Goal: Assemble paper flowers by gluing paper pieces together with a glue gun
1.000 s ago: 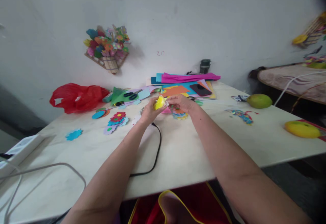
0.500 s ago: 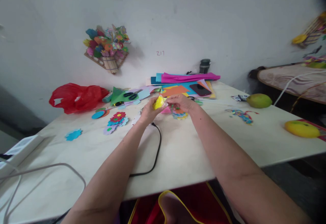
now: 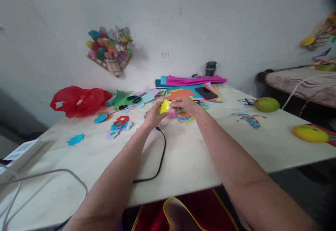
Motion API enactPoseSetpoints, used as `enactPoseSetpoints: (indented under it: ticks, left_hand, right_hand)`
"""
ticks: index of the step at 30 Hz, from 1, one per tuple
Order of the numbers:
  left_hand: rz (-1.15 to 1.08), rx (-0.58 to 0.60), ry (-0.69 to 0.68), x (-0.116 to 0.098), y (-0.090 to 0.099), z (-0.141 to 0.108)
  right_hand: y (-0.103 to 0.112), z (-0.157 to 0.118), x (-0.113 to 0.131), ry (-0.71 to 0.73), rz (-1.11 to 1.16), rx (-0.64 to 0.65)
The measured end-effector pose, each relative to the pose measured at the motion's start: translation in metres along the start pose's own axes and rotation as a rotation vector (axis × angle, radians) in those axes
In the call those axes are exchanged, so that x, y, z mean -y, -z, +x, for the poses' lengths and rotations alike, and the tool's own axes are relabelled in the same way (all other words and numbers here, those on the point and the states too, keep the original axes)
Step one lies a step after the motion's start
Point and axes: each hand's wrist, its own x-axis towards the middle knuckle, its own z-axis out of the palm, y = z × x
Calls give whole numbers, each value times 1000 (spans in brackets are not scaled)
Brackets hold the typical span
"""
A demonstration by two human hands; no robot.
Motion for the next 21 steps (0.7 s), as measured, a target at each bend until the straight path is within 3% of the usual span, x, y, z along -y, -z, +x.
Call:
enactPoseSetpoints:
  ticks: [8, 14, 21]
  left_hand:
    - [-124, -4, 16, 9, -1, 3]
    - [-143, -12, 35, 2, -1, 2]
    - [-126, 3, 51, 1, 1, 1]
  right_hand:
    - [3, 0, -4, -9, 91, 71]
    - [3, -2, -3, -72, 138, 118]
    - [5, -1, -5, -41, 129, 155]
